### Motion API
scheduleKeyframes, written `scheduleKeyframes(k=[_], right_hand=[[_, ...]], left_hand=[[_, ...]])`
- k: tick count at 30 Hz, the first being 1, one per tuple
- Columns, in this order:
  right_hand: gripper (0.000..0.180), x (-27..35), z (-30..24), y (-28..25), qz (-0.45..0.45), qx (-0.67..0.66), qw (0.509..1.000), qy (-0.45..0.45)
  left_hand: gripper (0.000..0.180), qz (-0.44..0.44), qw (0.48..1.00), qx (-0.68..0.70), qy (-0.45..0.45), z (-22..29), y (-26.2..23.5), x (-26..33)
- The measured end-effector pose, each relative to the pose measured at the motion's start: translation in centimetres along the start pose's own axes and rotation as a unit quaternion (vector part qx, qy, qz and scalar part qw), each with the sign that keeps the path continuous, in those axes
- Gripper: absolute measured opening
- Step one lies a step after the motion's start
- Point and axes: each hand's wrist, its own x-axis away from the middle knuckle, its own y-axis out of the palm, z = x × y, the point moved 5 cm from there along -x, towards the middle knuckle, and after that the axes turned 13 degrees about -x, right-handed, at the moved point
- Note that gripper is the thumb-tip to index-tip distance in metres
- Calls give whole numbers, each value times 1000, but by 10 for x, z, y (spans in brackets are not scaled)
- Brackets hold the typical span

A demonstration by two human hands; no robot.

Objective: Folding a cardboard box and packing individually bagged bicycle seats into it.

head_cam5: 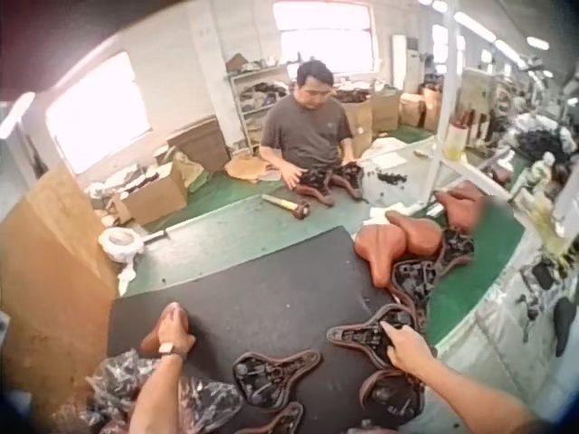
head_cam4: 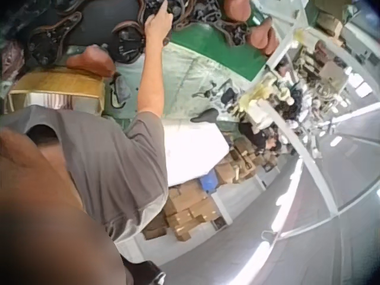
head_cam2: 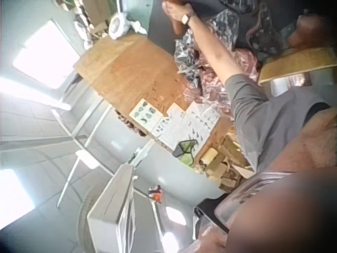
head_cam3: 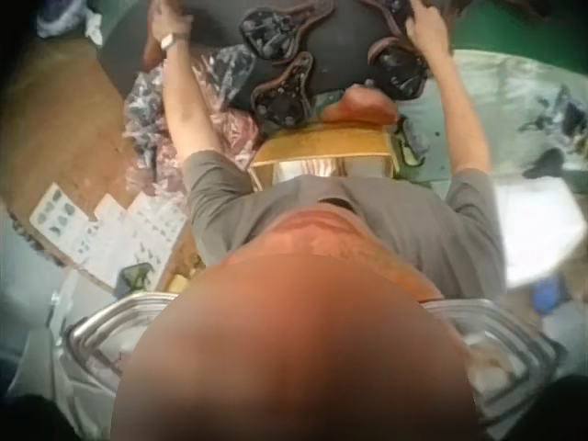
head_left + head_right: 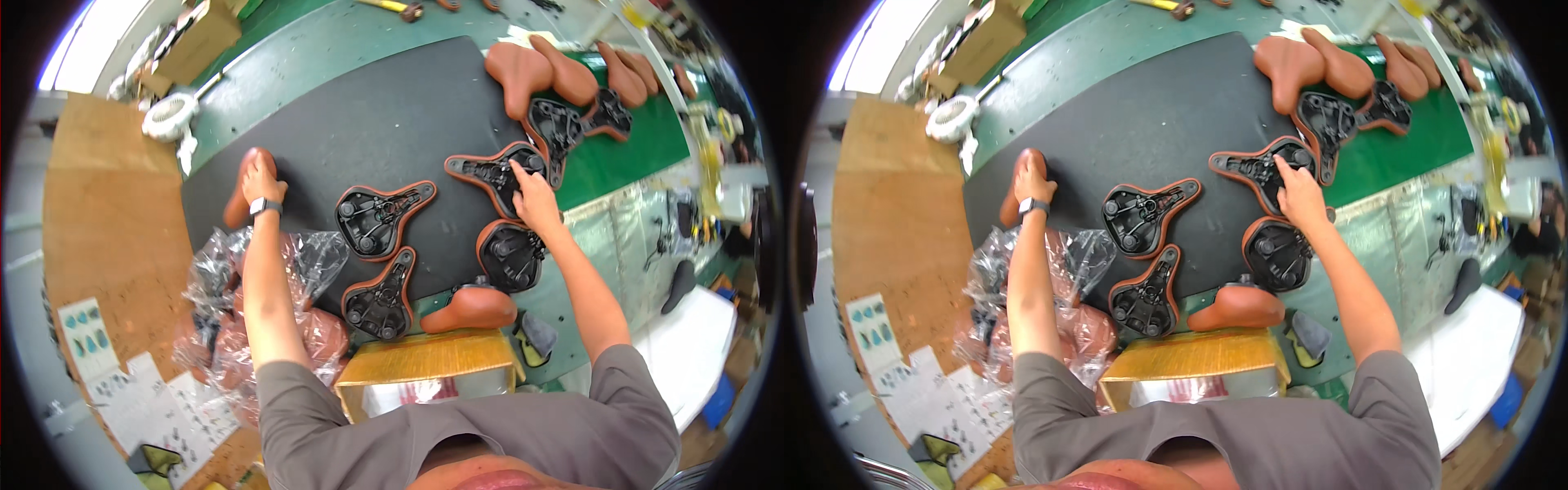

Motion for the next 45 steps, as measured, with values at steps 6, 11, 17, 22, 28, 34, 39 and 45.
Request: scheduleKeyframes(k=[6, 11, 17, 22, 28, 34, 39, 45], right_hand=[[68, 64, 42, -64, -79, -57, 994, -54], [63, 155, 22, -64, -278, -93, 950, -106], [102, 305, -142, -208, -99, -530, 835, -109], [74, 455, -187, -183, -187, -706, 677, 89], [82, 540, -190, -198, -309, -868, 351, 167], [142, 615, -213, -217, -487, -837, -71, 238], [147, 652, -192, -225, -423, -890, -50, 161], [122, 664, -140, -185, -330, -812, 364, 315]], left_hand=[[85, 62, 913, 390, 105, 49, -175, 172], [89, 128, 865, 479, 75, 61, -325, 359], [74, -43, 566, 823, -16, 96, -390, 561], [61, -63, 484, 871, -51, 157, -432, 692], [76, 95, 729, 379, 562, 222, -499, 824], [61, 300, 852, 260, 341, 183, -481, 764], [38, 68, 936, 340, 66, 161, -288, 668], [36, -71, 928, 363, 52, 196, -65, 786]])
